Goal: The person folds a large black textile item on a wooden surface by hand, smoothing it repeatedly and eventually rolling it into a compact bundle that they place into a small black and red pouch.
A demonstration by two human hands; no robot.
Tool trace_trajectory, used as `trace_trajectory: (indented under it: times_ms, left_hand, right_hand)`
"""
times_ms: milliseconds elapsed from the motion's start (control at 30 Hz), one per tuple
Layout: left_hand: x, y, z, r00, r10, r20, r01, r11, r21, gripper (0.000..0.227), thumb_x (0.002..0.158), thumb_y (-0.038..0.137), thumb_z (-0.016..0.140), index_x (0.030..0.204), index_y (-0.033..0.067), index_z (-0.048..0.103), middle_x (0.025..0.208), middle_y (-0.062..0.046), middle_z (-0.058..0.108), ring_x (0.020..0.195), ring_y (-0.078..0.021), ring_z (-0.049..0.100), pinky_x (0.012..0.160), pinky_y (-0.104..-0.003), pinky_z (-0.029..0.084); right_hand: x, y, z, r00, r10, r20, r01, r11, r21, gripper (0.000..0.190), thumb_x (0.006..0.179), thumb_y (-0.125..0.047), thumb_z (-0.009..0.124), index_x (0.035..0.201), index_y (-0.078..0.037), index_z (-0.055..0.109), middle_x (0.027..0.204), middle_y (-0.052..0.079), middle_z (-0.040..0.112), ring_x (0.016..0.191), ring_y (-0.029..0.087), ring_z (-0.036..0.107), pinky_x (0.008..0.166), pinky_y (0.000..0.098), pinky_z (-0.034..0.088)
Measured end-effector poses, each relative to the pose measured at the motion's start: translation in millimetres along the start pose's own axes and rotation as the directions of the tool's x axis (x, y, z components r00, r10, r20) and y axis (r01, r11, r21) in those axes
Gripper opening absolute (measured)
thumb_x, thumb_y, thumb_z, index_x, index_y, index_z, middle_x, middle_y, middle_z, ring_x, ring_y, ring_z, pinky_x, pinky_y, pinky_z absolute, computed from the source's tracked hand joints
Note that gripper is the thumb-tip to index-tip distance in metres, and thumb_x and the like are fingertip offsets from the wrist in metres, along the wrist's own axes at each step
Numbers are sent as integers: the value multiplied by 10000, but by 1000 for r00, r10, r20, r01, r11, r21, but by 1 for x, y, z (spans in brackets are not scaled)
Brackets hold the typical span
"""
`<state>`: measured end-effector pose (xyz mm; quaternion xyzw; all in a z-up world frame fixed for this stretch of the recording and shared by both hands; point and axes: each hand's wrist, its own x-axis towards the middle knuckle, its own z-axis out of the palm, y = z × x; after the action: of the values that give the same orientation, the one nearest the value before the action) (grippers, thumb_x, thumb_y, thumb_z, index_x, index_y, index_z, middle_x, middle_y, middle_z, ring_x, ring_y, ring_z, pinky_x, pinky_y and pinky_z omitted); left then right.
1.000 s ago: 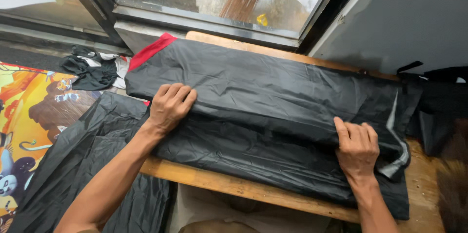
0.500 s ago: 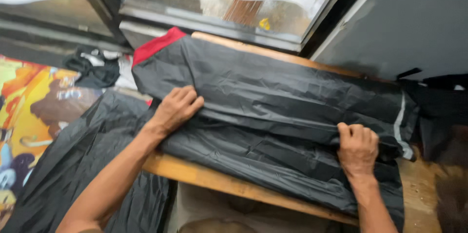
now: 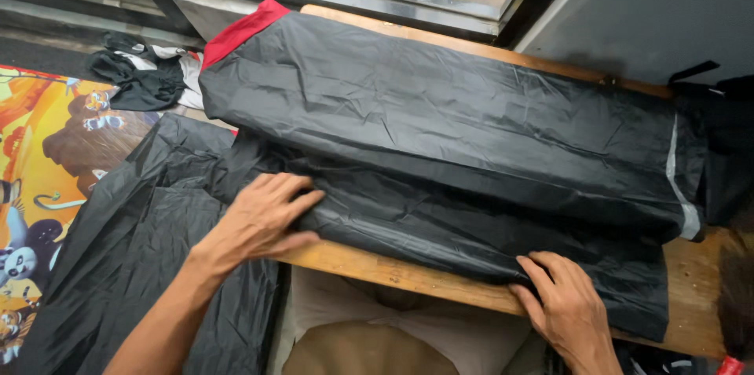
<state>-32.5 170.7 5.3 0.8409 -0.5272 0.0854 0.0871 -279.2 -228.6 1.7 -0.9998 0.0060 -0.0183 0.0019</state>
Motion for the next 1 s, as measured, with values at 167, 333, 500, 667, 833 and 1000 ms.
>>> trace_trajectory:
  times_ms: [167,333,500,667,833,1000]
  left_hand:
    - [4,-5,32,995,89,-41,-94,985,-145,451,638,202,723,1069,161,598,1348,-172,495,1166,-366,502,997,-490,366]
    - [7,3,-37,951,210,229,-30,795,-605,191,786,158,583,955,71,595,1273,-114,556,1143,-290,525,941,-414,398]
    - [19,2,-64,858,150,491,188,798,-573,217,833,284,600,798,79,661,1218,-125,570,1093,-296,577,900,-391,419]
    - [35,14,-67,906,48,422,148,896,-418,906,632,755,697,1320,187,538,1374,-284,312,1275,-491,244,1027,-577,246]
    - [50,20,-50,997,-7,77,7,1000,1,781,464,500,908,1066,188,520,1404,-216,300,1206,-412,304,918,-519,302]
    - [51,15,-22,995,-88,46,79,982,169,333,793,495,695,794,195,550,747,-1,583,666,-229,579,596,-364,411]
  right_hand:
    - [10,2,4,942,-125,-312,159,983,88,126,867,-16,519,960,-61,591,1249,81,623,1178,275,586,1055,435,425]
    - [-10,21,-21,996,73,53,-88,915,395,409,879,-138,484,1287,-135,523,1255,-7,610,1075,157,630,919,272,453]
    - [10,18,-39,866,336,370,-448,850,277,367,870,-244,512,1237,-248,533,1189,-4,682,1104,192,665,846,333,507]
    - [41,11,-40,740,409,534,-487,874,6,271,958,-415,386,899,-150,387,764,168,698,846,435,622,687,454,436]
    - [52,9,-21,814,483,323,-478,873,-101,310,902,-465,448,991,-172,499,957,124,690,921,445,642,755,553,491]
    - [56,17,2,965,238,-113,-263,890,-373,295,836,-491,580,779,-202,601,692,52,648,718,282,652,710,415,493]
